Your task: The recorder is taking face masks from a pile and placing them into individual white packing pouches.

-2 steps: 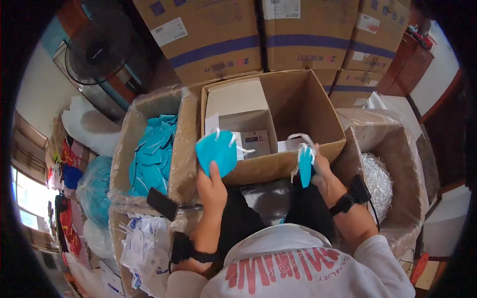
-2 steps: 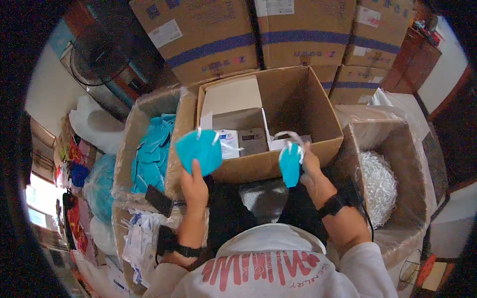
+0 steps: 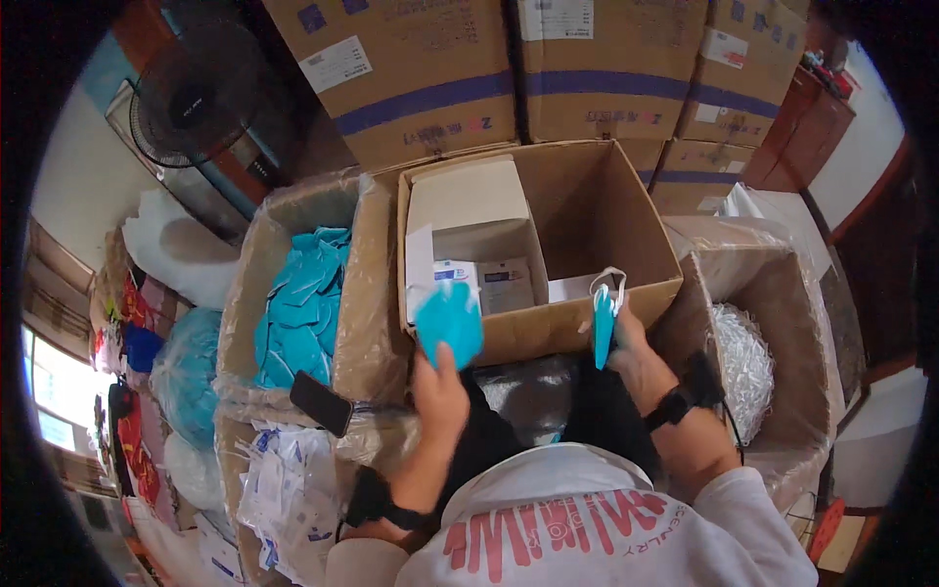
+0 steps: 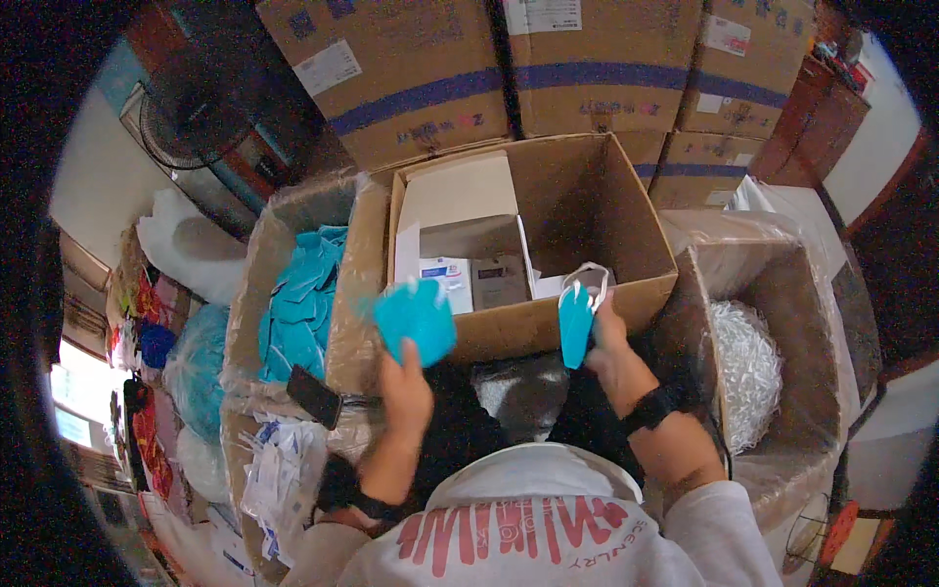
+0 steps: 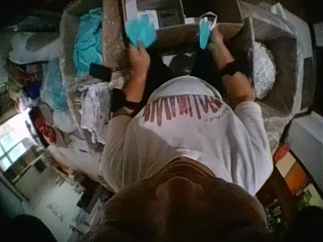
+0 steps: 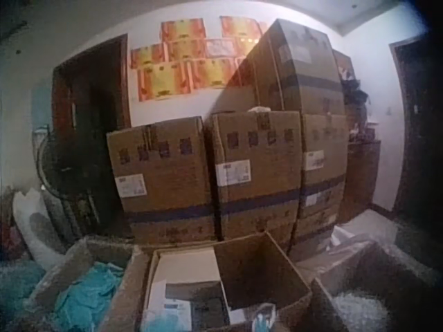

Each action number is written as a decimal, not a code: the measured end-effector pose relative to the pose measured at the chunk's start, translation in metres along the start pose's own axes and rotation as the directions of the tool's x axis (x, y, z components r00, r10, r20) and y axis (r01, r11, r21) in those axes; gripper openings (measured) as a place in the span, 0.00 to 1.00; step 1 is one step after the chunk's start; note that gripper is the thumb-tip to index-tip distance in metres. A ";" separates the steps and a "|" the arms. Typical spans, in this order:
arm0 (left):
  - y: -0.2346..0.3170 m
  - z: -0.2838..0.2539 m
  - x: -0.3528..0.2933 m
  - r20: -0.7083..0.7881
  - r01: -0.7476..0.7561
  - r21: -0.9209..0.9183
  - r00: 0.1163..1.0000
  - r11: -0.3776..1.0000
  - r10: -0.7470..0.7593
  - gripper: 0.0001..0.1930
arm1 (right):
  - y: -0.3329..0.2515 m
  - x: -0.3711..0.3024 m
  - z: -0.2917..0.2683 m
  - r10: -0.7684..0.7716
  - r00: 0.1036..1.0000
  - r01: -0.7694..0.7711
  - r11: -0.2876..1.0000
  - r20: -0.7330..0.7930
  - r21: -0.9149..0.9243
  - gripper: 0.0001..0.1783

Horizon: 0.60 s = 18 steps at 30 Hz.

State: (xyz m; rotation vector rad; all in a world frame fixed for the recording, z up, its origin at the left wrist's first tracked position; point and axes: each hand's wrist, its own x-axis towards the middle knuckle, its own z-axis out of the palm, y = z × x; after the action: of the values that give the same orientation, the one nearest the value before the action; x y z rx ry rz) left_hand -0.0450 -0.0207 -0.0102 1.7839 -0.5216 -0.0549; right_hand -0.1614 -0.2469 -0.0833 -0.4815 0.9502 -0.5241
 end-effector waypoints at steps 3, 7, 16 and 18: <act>-0.008 0.025 -0.046 0.277 0.168 -0.068 0.950 0.983 -0.143 0.21 | 0.026 -0.002 0.021 0.080 0.997 -0.081 0.995 -0.009 -0.062 0.29; -0.024 0.059 -0.066 0.337 0.052 -0.265 0.941 0.963 0.042 0.22 | 0.063 0.001 0.051 0.160 0.987 -0.160 0.987 -0.008 0.023 0.33; -0.014 0.065 -0.041 0.293 -0.002 -0.176 0.955 0.984 0.054 0.27 | 0.097 0.009 0.036 -0.071 0.982 0.079 0.996 0.176 -0.038 0.12; -0.024 0.039 -0.020 0.162 0.117 -0.065 0.981 0.991 -0.105 0.26 | 0.082 -0.026 0.050 0.077 0.988 -0.051 0.981 0.137 -0.186 0.11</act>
State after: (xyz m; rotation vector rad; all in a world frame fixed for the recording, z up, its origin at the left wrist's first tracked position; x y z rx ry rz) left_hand -0.0676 -0.0445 -0.0485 1.7433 -0.5256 -0.2919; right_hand -0.1144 -0.1596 -0.0913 -0.6425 0.8759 -0.3403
